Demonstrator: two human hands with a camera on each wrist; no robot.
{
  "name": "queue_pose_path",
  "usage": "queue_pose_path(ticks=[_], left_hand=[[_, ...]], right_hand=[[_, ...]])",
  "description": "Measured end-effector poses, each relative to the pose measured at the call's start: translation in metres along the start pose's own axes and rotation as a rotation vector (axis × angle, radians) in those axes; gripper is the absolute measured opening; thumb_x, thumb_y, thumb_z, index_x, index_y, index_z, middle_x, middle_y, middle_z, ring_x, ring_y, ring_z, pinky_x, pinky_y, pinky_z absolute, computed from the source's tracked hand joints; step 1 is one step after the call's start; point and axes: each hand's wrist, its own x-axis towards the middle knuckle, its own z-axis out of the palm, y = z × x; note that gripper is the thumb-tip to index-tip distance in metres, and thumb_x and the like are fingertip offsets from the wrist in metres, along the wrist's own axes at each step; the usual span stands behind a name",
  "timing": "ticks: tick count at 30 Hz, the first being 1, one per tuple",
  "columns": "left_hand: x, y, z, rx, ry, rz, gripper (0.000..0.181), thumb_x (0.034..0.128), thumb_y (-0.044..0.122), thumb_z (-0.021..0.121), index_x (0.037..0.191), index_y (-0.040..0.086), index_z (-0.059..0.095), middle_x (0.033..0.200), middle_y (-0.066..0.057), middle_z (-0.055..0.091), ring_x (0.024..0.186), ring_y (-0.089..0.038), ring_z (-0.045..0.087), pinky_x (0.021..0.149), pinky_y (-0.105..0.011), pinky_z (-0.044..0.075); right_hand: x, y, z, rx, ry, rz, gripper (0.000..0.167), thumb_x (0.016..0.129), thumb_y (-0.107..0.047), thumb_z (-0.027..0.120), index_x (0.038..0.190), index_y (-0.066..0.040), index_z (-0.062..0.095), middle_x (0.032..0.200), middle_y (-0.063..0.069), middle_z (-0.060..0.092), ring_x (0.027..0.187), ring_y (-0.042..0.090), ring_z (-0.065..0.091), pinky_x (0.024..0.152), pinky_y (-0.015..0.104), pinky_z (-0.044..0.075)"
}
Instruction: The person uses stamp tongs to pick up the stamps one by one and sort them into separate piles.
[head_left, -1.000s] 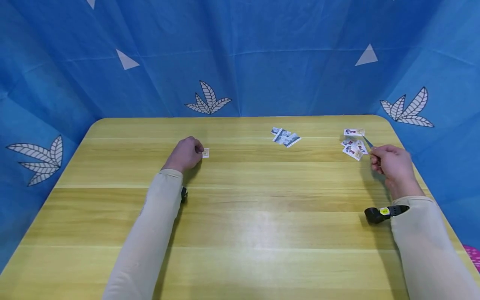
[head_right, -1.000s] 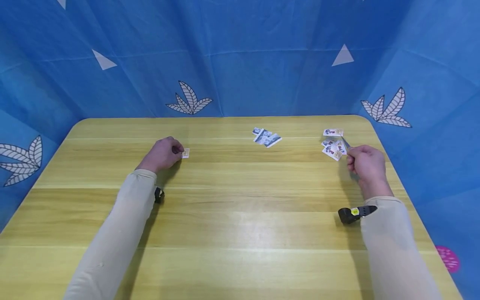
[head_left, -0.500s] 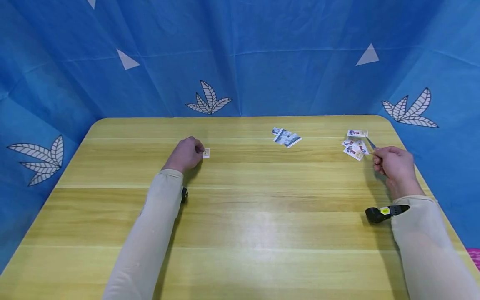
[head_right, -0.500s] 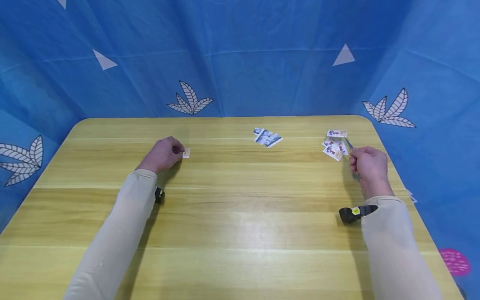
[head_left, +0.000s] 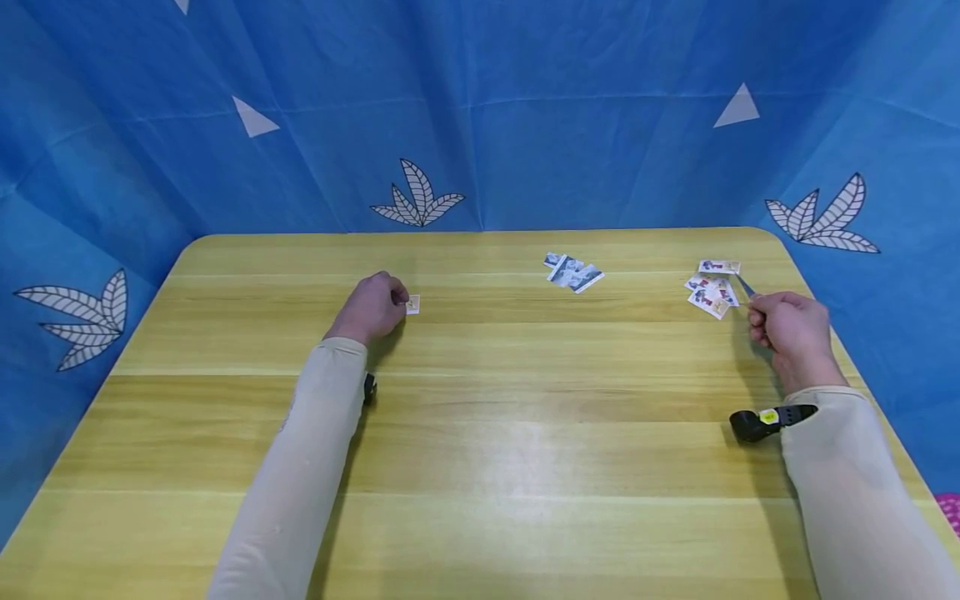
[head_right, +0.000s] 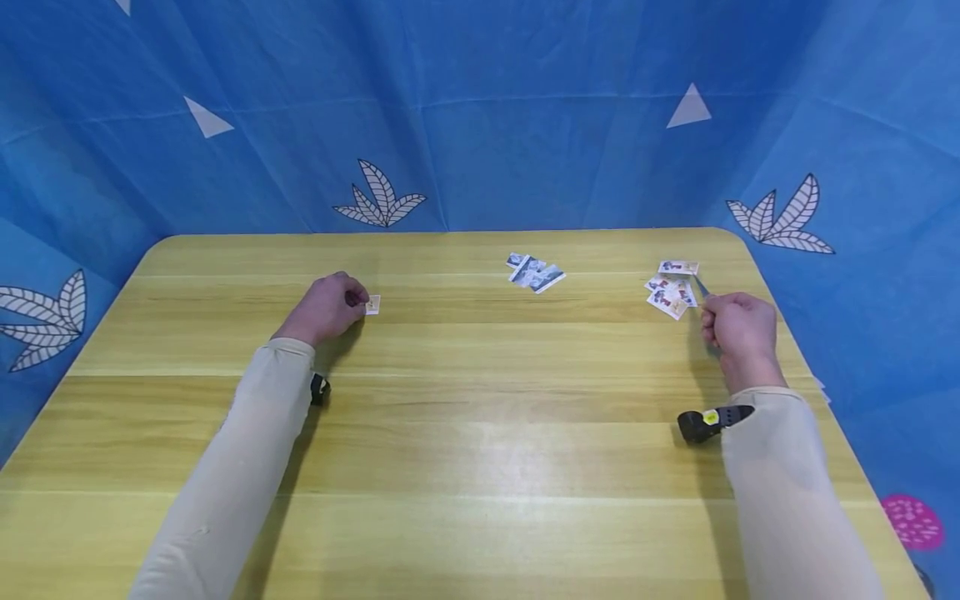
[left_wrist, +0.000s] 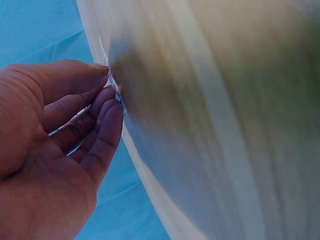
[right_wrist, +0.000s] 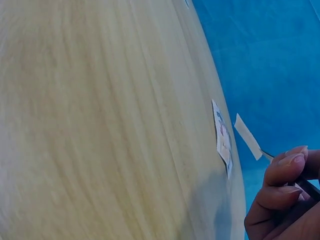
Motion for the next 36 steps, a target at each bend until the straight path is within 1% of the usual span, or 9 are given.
queue_pose_path(ticks=[3,9,11,16,21,25,31,34,36], left_hand=[[-0.001,0.001,0.0,0.0,0.004,0.005,0.019,0.0945,0.004,0.057,0.109,-0.003,0.066,0.107,-0.016,0.056,0.094,-0.029,0.052,0.085,-0.04,0.047],[-0.001,0.001,0.001,0.013,0.004,0.006,0.02,0.0942,0.004,0.057,0.11,-0.004,0.066,0.107,-0.017,0.055,0.094,-0.029,0.052,0.085,-0.04,0.047],[-0.001,0.001,0.001,0.012,0.001,0.007,0.02,0.0943,0.004,0.056,0.11,-0.004,0.066,0.108,-0.017,0.055,0.094,-0.029,0.052,0.085,-0.04,0.047],[-0.002,0.0,0.002,0.009,0.002,0.009,0.019,0.0946,0.004,0.056,0.109,-0.004,0.066,0.107,-0.017,0.055,0.093,-0.029,0.052,0.084,-0.041,0.047],[-0.002,-0.001,0.002,0.005,0.003,0.02,0.02,0.0943,0.004,0.056,0.109,-0.004,0.066,0.107,-0.017,0.055,0.093,-0.03,0.053,0.084,-0.041,0.047],[-0.002,-0.001,0.001,0.0,0.004,0.025,0.02,0.0942,0.004,0.056,0.109,-0.005,0.066,0.108,-0.017,0.056,0.093,-0.03,0.053,0.083,-0.041,0.047],[-0.002,-0.002,0.0,-0.005,0.003,0.03,0.02,0.0937,0.003,0.056,0.109,-0.005,0.065,0.107,-0.018,0.056,0.092,-0.03,0.053,0.083,-0.04,0.047],[-0.002,-0.002,0.0,-0.003,-0.001,0.031,0.02,0.0939,0.003,0.056,0.11,-0.005,0.065,0.107,-0.018,0.056,0.093,-0.03,0.053,0.083,-0.04,0.047],[-0.003,-0.002,-0.001,0.0,-0.004,0.033,0.021,0.0942,0.003,0.055,0.111,-0.006,0.065,0.108,-0.018,0.056,0.093,-0.03,0.053,0.084,-0.041,0.047]], right_hand=[[0.001,0.001,0.0,0.015,0.0,0.002,0.024,0.1,-0.01,0.052,0.081,-0.013,0.066,0.064,-0.003,0.058,0.051,0.009,0.052,0.046,0.022,0.042],[0.004,0.002,0.003,-0.016,0.028,0.002,0.02,0.1,-0.009,0.052,0.083,-0.011,0.063,0.063,-0.004,0.058,0.05,0.009,0.051,0.046,0.022,0.042],[0.005,0.002,0.003,-0.022,0.034,0.01,0.023,0.099,-0.009,0.052,0.08,-0.011,0.064,0.062,-0.004,0.057,0.049,0.009,0.051,0.045,0.022,0.042],[0.004,0.003,0.001,-0.049,0.018,0.04,0.033,0.1,-0.013,0.052,0.07,-0.014,0.065,0.061,-0.004,0.055,0.048,0.01,0.049,0.045,0.023,0.041],[0.001,0.003,-0.003,-0.057,-0.003,0.057,0.034,0.1,-0.015,0.052,0.068,-0.015,0.066,0.062,-0.002,0.055,0.048,0.011,0.046,0.044,0.025,0.039],[0.0,0.003,-0.005,-0.079,-0.005,0.082,0.037,0.099,-0.016,0.052,0.065,-0.017,0.067,0.062,-0.003,0.056,0.048,0.011,0.045,0.044,0.025,0.038],[-0.002,0.002,-0.008,-0.069,0.004,0.12,0.036,0.1,-0.017,0.053,0.066,-0.015,0.066,0.062,-0.003,0.055,0.049,0.011,0.046,0.044,0.025,0.038],[-0.005,0.002,-0.008,-0.09,-0.009,0.112,0.035,0.1,-0.017,0.052,0.069,-0.015,0.066,0.063,-0.003,0.054,0.049,0.012,0.045,0.044,0.026,0.038],[-0.007,0.001,-0.008,-0.12,-0.018,0.088,0.033,0.1,-0.018,0.052,0.071,-0.015,0.067,0.065,-0.003,0.054,0.05,0.012,0.045,0.045,0.026,0.038]])
